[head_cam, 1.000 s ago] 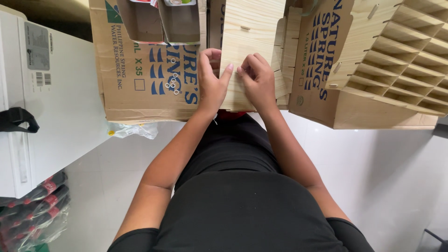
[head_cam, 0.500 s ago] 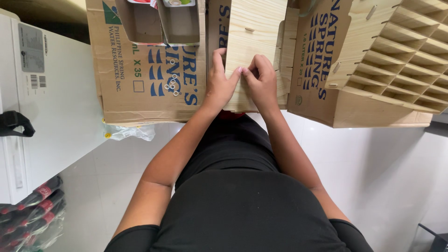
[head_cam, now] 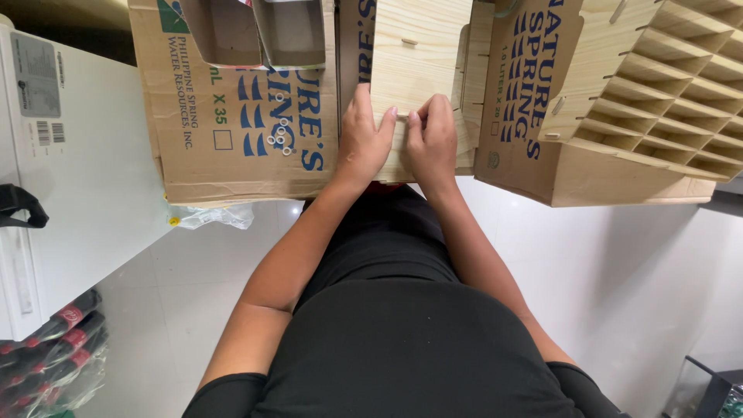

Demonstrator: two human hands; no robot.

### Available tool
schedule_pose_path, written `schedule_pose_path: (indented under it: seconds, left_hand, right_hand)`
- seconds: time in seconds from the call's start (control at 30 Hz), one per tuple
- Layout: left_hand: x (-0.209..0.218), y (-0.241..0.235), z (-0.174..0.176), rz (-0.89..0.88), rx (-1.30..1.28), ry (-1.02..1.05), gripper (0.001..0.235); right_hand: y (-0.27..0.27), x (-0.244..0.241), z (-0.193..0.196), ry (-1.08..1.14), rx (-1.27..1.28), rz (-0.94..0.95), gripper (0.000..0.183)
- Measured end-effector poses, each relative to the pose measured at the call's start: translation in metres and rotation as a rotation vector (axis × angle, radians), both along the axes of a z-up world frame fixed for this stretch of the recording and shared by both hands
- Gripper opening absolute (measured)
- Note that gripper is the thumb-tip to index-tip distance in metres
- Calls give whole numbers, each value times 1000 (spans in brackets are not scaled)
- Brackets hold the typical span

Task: The person assembles a slotted wooden display organizer on a counter, fitting thin wooden divider panels into the grooves of a wooden box by hand. They first wipe a panel with a red cloth, then press dividers into place one at a time and turn the partially built unit to reach other sides.

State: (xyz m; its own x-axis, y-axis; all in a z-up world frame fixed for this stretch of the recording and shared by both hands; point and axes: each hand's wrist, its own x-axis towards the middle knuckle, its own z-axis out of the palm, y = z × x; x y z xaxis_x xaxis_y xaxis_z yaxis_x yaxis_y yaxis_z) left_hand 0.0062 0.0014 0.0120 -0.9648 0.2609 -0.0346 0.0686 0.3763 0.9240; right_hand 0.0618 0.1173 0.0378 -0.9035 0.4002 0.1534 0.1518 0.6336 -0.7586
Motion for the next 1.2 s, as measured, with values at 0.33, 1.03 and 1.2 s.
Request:
schedule_pose_path:
  seconds: [0.33, 1.03, 1.2]
  left_hand:
    - [1, 2, -9, -8, 37, 21, 37]
    - [24, -158, -39, 24, -453, 401, 15]
    - [23, -173, -63, 1, -512, 457, 16]
  right_hand:
    - [10, 3, -13, -158, -152, -75, 19]
    - [-27, 6, 6, 139, -106, 159, 27]
    - [-17, 12, -9, 101, -171, 87, 23]
